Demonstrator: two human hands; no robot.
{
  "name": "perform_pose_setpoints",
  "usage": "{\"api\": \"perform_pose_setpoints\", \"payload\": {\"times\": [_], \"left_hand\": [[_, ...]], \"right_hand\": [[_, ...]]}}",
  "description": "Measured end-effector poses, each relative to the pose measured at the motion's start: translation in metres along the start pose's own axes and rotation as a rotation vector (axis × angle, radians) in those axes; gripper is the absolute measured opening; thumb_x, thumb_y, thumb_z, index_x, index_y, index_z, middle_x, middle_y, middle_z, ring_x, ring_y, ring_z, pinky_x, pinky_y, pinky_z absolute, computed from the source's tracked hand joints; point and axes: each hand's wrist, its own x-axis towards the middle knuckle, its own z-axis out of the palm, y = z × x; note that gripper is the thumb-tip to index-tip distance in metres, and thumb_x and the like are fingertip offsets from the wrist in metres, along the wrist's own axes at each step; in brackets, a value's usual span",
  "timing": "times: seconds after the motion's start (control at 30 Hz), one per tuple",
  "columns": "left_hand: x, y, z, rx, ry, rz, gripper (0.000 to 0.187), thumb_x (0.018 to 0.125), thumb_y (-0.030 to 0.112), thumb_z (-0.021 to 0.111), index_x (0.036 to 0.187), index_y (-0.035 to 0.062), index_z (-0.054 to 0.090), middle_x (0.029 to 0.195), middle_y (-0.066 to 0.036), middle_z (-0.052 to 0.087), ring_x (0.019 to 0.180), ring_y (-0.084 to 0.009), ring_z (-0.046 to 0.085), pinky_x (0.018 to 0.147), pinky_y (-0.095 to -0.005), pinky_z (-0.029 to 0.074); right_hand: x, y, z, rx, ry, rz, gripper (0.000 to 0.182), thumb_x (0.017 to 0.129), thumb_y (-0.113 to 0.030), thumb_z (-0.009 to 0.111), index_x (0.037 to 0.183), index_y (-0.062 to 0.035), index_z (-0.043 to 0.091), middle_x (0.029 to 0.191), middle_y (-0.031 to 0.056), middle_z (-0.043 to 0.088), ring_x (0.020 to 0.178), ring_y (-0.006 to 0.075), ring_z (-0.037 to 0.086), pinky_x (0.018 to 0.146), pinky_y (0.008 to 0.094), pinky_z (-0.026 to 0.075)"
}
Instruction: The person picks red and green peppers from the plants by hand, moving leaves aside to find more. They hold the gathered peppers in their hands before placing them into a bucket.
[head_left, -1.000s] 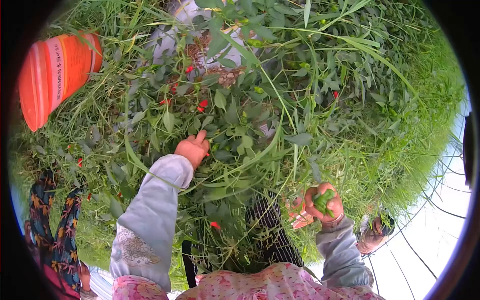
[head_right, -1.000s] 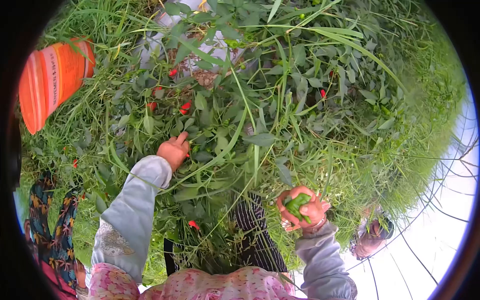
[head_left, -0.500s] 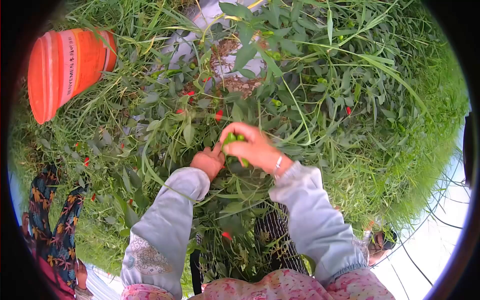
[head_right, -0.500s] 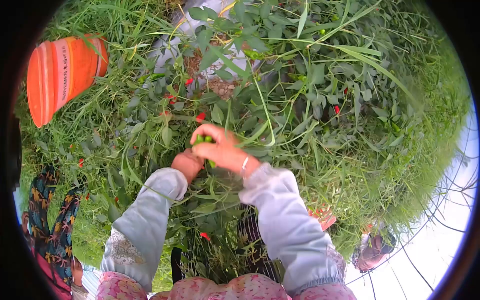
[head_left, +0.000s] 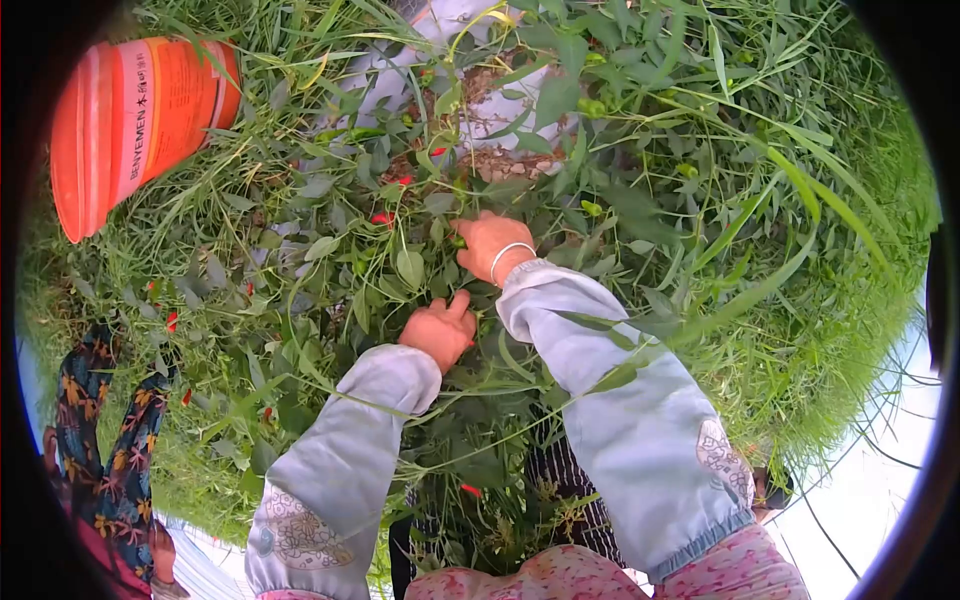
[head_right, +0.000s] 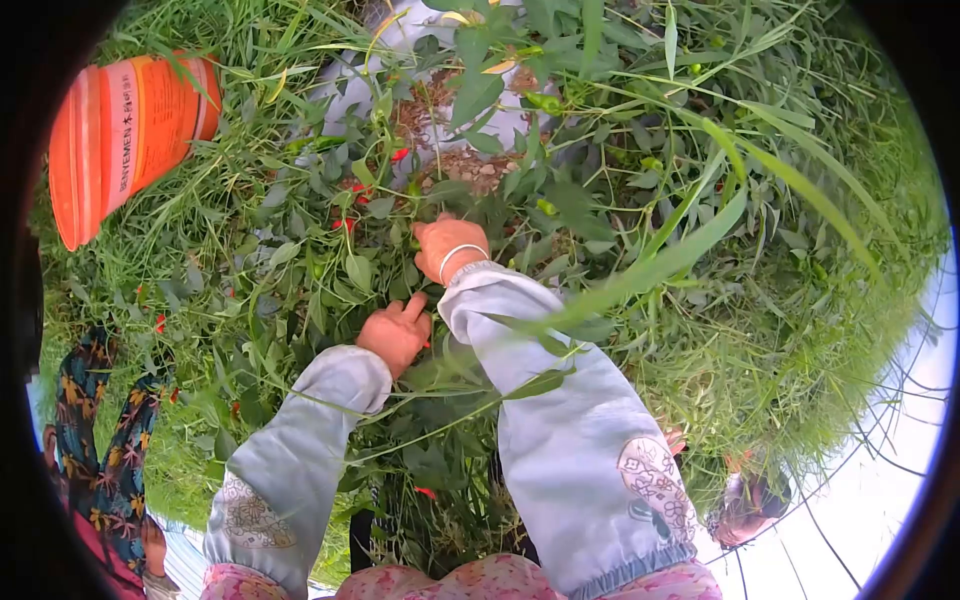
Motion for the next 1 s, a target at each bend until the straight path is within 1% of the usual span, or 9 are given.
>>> {"api": "perform_pose_setpoints", "payload": {"times": [0.03, 0.13, 0.33, 0.43, 0.53, 0.73, 0.8, 0.9, 1.0], "left_hand": [[0.0, 0.0, 0.0, 0.002, 0.002, 0.0, 0.02, 0.069, 0.022, 0.064, 0.08, 0.0063, 0.061, 0.11, -0.01, 0.05, 0.078, -0.0247, 0.057, 0.062, -0.0352, 0.051], [0.001, 0.0, 0.0, -0.001, 0.007, -0.006, 0.019, 0.069, 0.023, 0.064, 0.079, 0.0069, 0.061, 0.109, -0.009, 0.05, 0.079, -0.0245, 0.057, 0.062, -0.0353, 0.051], [0.002, 0.002, -0.001, -0.023, 0.022, -0.017, 0.02, 0.068, 0.024, 0.065, 0.078, 0.0062, 0.061, 0.107, -0.01, 0.051, 0.08, -0.0246, 0.057, 0.061, -0.0358, 0.051], [0.004, 0.002, 0.0, -0.006, 0.022, -0.007, 0.022, 0.068, 0.024, 0.065, 0.077, 0.0053, 0.06, 0.105, -0.01, 0.051, 0.078, -0.0247, 0.057, 0.06, -0.0356, 0.051], [0.005, 0.003, 0.001, 0.009, 0.019, -0.001, 0.022, 0.067, 0.024, 0.066, 0.076, 0.0047, 0.06, 0.104, -0.011, 0.051, 0.076, -0.0247, 0.057, 0.058, -0.0353, 0.051], [0.004, 0.003, 0.003, 0.021, 0.046, 0.01, 0.022, 0.065, 0.024, 0.066, 0.075, 0.0047, 0.06, 0.102, -0.011, 0.05, 0.073, -0.0245, 0.057, 0.057, -0.0354, 0.051], [0.005, 0.005, 0.004, 0.039, 0.063, 0.009, 0.023, 0.064, 0.023, 0.066, 0.076, 0.0046, 0.06, 0.102, -0.011, 0.05, 0.073, -0.0244, 0.057, 0.057, -0.0354, 0.051], [0.008, 0.014, -0.002, -0.013, -0.045, 0.006, 0.021, 0.072, 0.018, 0.061, 0.087, 0.0038, 0.062, 0.11, -0.013, 0.049, 0.08, -0.0263, 0.058, 0.061, -0.0359, 0.052], [0.01, 0.022, -0.001, 0.01, -0.009, 0.034, 0.021, 0.072, 0.017, 0.06, 0.088, 0.0032, 0.062, 0.111, -0.013, 0.049, 0.083, -0.027, 0.058, 0.062, -0.0364, 0.053]], "right_hand": [[0.002, -0.001, 0.001, -0.03, -0.036, -0.004, 0.042, 0.076, -0.028, 0.058, 0.117, -0.0174, 0.056, 0.107, 0.0147, 0.057, 0.095, 0.0311, 0.058, 0.082, 0.0408, 0.047], [0.002, -0.004, 0.004, -0.041, -0.025, 0.001, 0.041, 0.077, -0.029, 0.058, 0.115, -0.0149, 0.056, 0.106, 0.0152, 0.057, 0.095, 0.0307, 0.058, 0.082, 0.0406, 0.047], [0.0, 0.002, -0.003, -0.061, -0.025, -0.066, 0.037, 0.075, -0.032, 0.059, 0.104, -0.01, 0.061, 0.103, 0.0155, 0.059, 0.093, 0.0325, 0.059, 0.081, 0.0425, 0.047], [0.003, 0.005, -0.014, -0.061, -0.12, -0.121, 0.035, 0.074, -0.032, 0.059, 0.1, -0.0088, 0.062, 0.098, 0.0163, 0.062, 0.091, 0.0332, 0.059, 0.08, 0.0431, 0.047], [0.003, 0.003, -0.019, -0.056, -0.161, -0.13, 0.032, 0.074, -0.031, 0.059, 0.095, -0.0077, 0.064, 0.092, 0.0164, 0.063, 0.089, 0.0334, 0.06, 0.079, 0.0428, 0.047], [0.007, -0.002, -0.02, -0.155, -0.227, -0.2, 0.029, 0.073, -0.03, 0.058, 0.089, -0.0072, 0.065, 0.088, 0.0147, 0.064, 0.087, 0.0331, 0.06, 0.077, 0.0419, 0.048], [0.003, -0.002, -0.028, -0.14, -0.255, -0.21, 0.029, 0.073, -0.03, 0.058, 0.09, -0.0075, 0.066, 0.088, 0.0143, 0.065, 0.087, 0.0329, 0.061, 0.077, 0.0415, 0.048], [-0.001, 0.0, -0.044, -0.197, -0.317, -0.223, 0.03, 0.073, -0.029, 0.057, 0.092, -0.0082, 0.066, 0.089, 0.0138, 0.065, 0.087, 0.0325, 0.061, 0.077, 0.0412, 0.048], [-0.007, 0.005, -0.055, -0.173, -0.395, -0.24, 0.033, 0.072, -0.031, 0.057, 0.095, -0.0091, 0.065, 0.09, 0.0134, 0.065, 0.087, 0.032, 0.061, 0.077, 0.0402, 0.048]]}}
